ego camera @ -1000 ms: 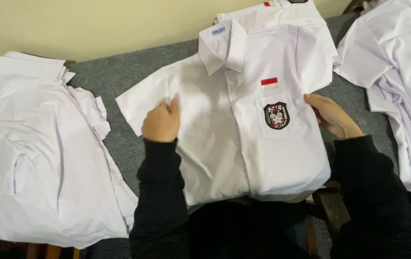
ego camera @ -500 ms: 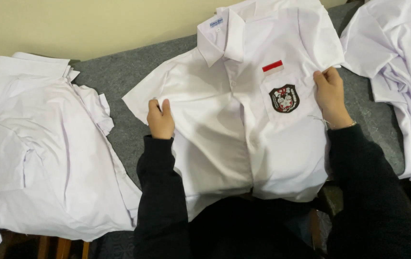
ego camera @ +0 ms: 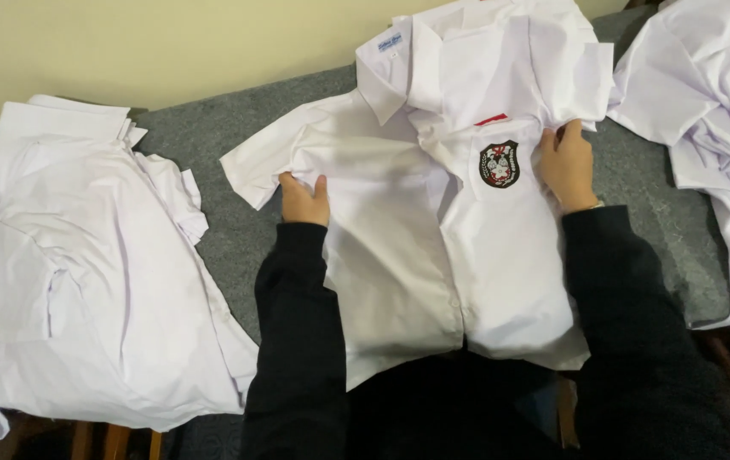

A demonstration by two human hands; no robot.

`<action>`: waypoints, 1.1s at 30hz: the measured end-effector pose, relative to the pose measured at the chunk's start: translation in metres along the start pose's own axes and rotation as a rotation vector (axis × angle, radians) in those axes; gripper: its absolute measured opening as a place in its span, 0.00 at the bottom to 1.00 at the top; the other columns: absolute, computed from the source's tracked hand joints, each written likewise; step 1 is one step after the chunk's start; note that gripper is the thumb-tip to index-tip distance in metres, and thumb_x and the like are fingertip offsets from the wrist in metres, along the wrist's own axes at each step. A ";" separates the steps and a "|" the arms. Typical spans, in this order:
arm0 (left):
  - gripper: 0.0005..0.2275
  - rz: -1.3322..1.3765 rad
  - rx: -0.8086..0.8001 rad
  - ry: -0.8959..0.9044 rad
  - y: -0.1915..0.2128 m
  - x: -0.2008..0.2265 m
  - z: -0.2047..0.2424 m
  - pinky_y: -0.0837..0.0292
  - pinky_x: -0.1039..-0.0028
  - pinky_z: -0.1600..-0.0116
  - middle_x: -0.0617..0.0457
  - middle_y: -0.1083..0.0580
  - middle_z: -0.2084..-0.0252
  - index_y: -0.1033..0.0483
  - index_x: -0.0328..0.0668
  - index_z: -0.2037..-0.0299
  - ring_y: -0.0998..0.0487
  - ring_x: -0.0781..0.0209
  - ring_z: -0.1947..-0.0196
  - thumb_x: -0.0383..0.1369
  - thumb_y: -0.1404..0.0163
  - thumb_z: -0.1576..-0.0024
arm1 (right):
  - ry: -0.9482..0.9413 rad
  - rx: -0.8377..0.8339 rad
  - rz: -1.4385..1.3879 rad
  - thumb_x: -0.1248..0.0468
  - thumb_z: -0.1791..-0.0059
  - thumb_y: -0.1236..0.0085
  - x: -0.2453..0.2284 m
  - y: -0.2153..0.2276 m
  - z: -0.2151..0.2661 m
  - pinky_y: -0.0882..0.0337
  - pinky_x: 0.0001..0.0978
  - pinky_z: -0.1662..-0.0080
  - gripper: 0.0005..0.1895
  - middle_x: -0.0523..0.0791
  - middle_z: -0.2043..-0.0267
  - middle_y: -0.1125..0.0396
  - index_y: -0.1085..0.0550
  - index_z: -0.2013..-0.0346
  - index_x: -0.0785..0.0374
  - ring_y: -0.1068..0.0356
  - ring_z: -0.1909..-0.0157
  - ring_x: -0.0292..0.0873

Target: Buttoning and folding a white school shirt on a flat work surface

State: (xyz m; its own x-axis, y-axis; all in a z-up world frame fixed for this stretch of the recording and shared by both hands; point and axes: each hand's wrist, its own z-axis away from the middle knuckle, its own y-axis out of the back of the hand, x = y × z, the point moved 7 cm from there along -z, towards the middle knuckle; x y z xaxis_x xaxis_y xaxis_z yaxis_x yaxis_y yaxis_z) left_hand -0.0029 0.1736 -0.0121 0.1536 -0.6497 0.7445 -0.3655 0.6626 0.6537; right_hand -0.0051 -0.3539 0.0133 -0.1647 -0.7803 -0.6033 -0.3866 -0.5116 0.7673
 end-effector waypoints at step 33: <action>0.09 -0.208 -0.478 -0.501 -0.133 0.133 0.028 0.21 0.62 0.53 0.56 0.18 0.65 0.17 0.56 0.59 0.17 0.50 0.57 0.41 0.49 0.42 | 0.529 -0.489 0.411 0.53 0.52 0.53 -0.138 0.002 0.296 0.23 0.43 0.67 0.09 0.42 0.73 0.32 0.32 0.65 0.53 0.25 0.67 0.50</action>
State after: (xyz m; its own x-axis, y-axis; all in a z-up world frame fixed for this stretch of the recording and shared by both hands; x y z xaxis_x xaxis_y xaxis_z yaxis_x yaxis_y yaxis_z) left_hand 0.0402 -0.0117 -0.0038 -0.3051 -0.7968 0.5215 0.0848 0.5227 0.8483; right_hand -0.2515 -0.1413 0.0336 0.2888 -0.9429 -0.1663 0.0694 -0.1526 0.9859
